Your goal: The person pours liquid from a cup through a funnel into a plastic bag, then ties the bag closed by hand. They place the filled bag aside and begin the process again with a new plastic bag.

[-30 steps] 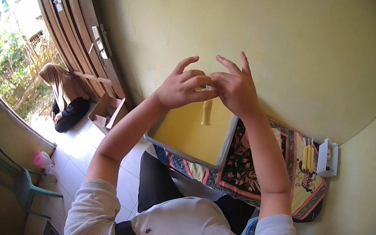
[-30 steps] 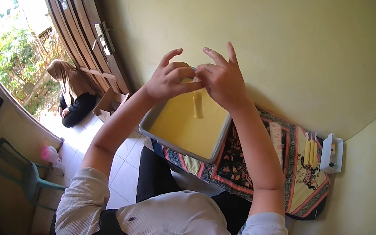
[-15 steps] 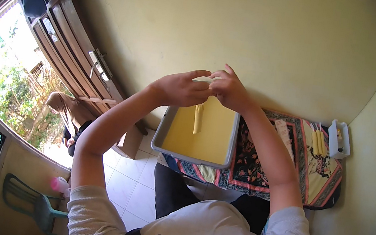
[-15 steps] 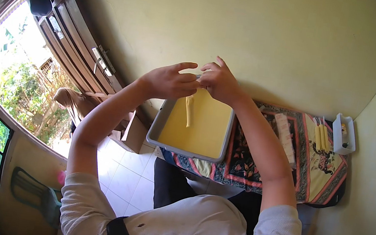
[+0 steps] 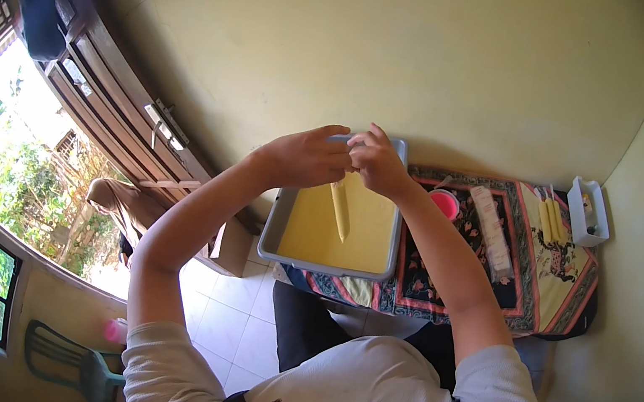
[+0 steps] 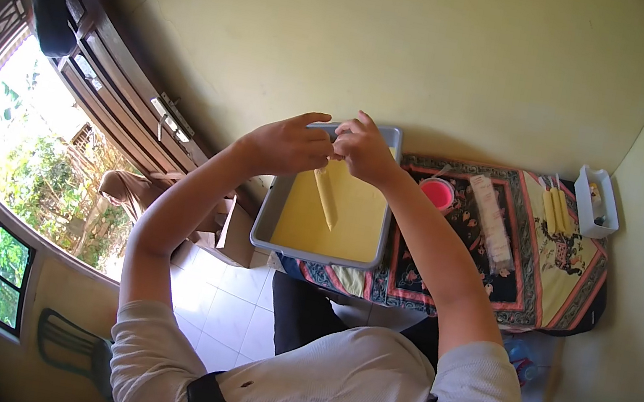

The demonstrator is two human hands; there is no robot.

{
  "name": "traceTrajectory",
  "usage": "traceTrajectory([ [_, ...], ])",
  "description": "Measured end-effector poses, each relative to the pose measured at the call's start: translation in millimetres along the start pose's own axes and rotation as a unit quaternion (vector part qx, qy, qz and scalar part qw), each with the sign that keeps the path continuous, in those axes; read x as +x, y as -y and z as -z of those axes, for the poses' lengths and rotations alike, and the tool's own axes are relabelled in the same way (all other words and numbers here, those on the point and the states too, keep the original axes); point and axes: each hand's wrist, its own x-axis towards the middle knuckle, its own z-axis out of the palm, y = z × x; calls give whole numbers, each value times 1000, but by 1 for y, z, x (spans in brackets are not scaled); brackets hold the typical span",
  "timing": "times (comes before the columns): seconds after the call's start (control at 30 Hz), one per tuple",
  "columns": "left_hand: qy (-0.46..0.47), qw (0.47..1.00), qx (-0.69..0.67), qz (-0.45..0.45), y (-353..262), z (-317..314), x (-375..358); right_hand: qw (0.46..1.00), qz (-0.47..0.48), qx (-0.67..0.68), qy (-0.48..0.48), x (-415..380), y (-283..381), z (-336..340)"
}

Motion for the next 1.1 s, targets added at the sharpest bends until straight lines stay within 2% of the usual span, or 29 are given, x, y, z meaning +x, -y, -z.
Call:
traceTrajectory([
  [0.23, 28, 998, -50, 30, 0, -8, -5, 999, -38, 20, 26, -10, 0, -1],
  [0.33, 24, 991, -116, 60, 2, -4, -9, 971, -148, 186, 17, -17, 6, -1],
  [0.37, 23, 987, -141, 72, 2, -2, -8, 938, -183, 294, 29, -19, 9, 4],
  [0.43, -26, 975, -204, 86, -2, 2, -4, 832, -243, 496, 52, -24, 12, 16],
  [0.57, -95, 948, -287, 97, -5, 3, -2, 752, -261, 605, -1, -31, 24, 19],
  [0.73, -93, 937, -318, 109, -8, 4, -4, 663, -271, 698, -10, -39, 19, 17],
  [0.87, -93, 941, -309, 100, -12, 6, -2, 754, -300, 585, -2, -32, 30, 24],
  [0.93, -58, 956, -272, 88, -10, 9, -1, 798, -322, 509, 0, -25, 37, 25],
  [1.07, -25, 954, -275, 118, -9, 0, -6, 915, -271, 291, -73, -18, 56, 20],
  [1.1, -46, 947, -290, 130, -10, -5, -8, 935, -262, 224, -83, -14, 69, 28],
])
